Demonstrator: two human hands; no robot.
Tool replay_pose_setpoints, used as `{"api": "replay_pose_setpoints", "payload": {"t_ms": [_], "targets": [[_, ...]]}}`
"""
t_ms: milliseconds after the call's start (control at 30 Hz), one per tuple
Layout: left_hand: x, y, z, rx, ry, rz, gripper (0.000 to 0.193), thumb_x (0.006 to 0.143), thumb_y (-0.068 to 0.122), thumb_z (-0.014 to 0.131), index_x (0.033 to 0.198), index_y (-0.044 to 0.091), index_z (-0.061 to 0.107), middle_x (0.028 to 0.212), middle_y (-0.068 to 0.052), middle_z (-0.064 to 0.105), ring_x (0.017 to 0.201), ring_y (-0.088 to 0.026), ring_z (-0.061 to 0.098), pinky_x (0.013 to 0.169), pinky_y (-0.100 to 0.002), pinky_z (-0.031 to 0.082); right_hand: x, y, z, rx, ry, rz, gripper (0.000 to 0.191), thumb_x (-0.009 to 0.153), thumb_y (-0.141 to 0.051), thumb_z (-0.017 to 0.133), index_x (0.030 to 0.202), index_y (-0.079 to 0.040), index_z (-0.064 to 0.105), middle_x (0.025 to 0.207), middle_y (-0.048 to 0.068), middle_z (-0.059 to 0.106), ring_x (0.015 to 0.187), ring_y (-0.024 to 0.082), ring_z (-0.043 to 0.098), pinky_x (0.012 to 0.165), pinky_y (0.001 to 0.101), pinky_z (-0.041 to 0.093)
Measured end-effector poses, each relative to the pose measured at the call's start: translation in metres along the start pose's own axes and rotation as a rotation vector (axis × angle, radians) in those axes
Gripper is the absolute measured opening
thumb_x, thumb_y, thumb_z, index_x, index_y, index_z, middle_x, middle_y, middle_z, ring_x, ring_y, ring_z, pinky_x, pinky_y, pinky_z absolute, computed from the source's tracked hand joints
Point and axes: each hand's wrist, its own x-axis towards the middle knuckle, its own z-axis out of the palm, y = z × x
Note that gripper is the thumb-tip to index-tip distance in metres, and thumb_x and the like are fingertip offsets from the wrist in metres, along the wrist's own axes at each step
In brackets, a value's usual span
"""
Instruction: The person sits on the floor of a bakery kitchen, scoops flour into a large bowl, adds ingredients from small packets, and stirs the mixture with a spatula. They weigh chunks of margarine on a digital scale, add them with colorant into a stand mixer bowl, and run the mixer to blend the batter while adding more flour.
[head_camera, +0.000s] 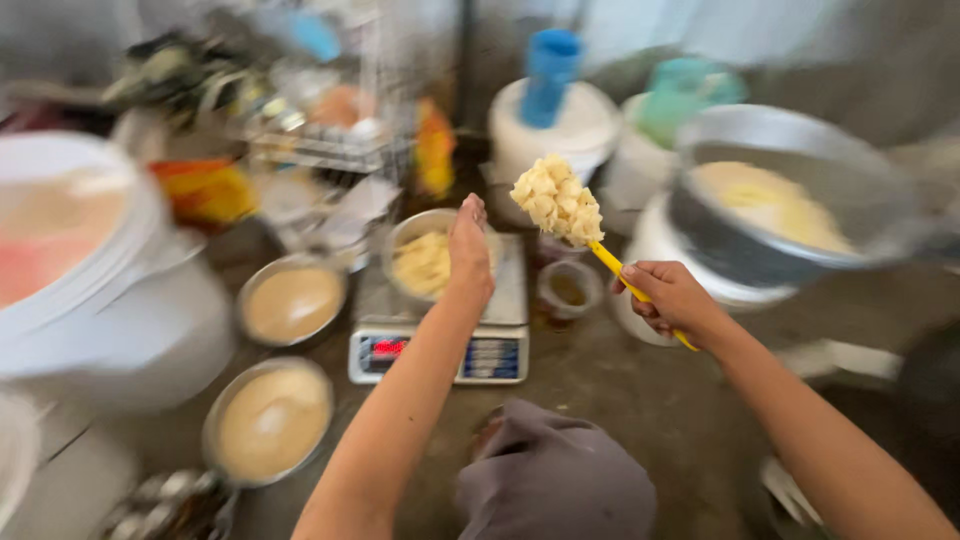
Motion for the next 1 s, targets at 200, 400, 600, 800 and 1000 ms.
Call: {"api": "replay_pose_setpoints", "payload": {"t_ms": [200, 400, 600, 800, 1000], "targets": [[-0.078, -0.1, 0.183, -0.208, -0.263, -0.26, 0.064, 0.104, 0.039, 0.039, 0.153, -0.001, 0.042, 0.161, -0.012, 0.042, 0.149, -0.024, 0.041, 0.124, -0.037, 0.021, -0.163, -0.004, -0.116, -0.005, 0.323, 0.029, 0.037, 0.101, -0.041, 0.052, 0.097, -0.008, 0.068, 0.054, -0.002, 0.041, 0.039, 0.007, 0.031, 0.035, 0.027, 0.026], [-0.26, -0.209, 0.356, -0.296, -0.61, -0.613, 0.066, 0.105, 0.042, 0.033, 0.153, -0.001, 0.041, 0.16, -0.014, 0.046, 0.149, -0.024, 0.041, 0.124, -0.041, 0.017, -0.394, 0.015, -0.175, 0.039, 0.77, 0.173, 0.038, 0.102, -0.04, 0.052, 0.098, -0.005, 0.067, 0.056, -0.002, 0.041, 0.041, 0.007, 0.033, 0.036, 0.0277, 0.027], [-0.526, -0.269, 0.453, -0.276, -0.939, -1.042, 0.069, 0.106, 0.046, 0.03, 0.153, -0.002, 0.043, 0.16, -0.015, 0.045, 0.15, -0.024, 0.039, 0.125, -0.04, 0.016, -0.595, 0.048, -0.147, 0.134, 1.23, 0.391, 0.038, 0.102, -0.037, 0.049, 0.098, -0.005, 0.067, 0.054, 0.0, 0.039, 0.038, 0.011, 0.032, 0.036, 0.0299, 0.028], [-0.783, -0.268, 0.455, -0.24, -1.213, -1.406, 0.069, 0.105, 0.047, 0.031, 0.154, 0.0, 0.04, 0.163, -0.013, 0.039, 0.152, -0.024, 0.033, 0.125, -0.04, 0.012, -0.758, 0.085, -0.072, 0.319, 1.723, 0.61, 0.035, 0.103, -0.033, 0.046, 0.101, -0.006, 0.067, 0.055, 0.0, 0.041, 0.038, 0.011, 0.032, 0.036, 0.0295, 0.027], [-0.955, -0.246, 0.44, -0.33, -1.245, -1.525, 0.066, 0.106, 0.041, 0.039, 0.152, -0.007, 0.035, 0.163, -0.018, 0.038, 0.152, -0.026, 0.037, 0.126, -0.037, 0.02, -0.904, 0.154, -0.04, -0.053, 1.998, 0.933, 0.026, 0.098, -0.017, 0.053, 0.1, 0.004, 0.068, 0.069, 0.008, 0.061, 0.049, 0.018, 0.052, 0.043, 0.0382, 0.041]]}}
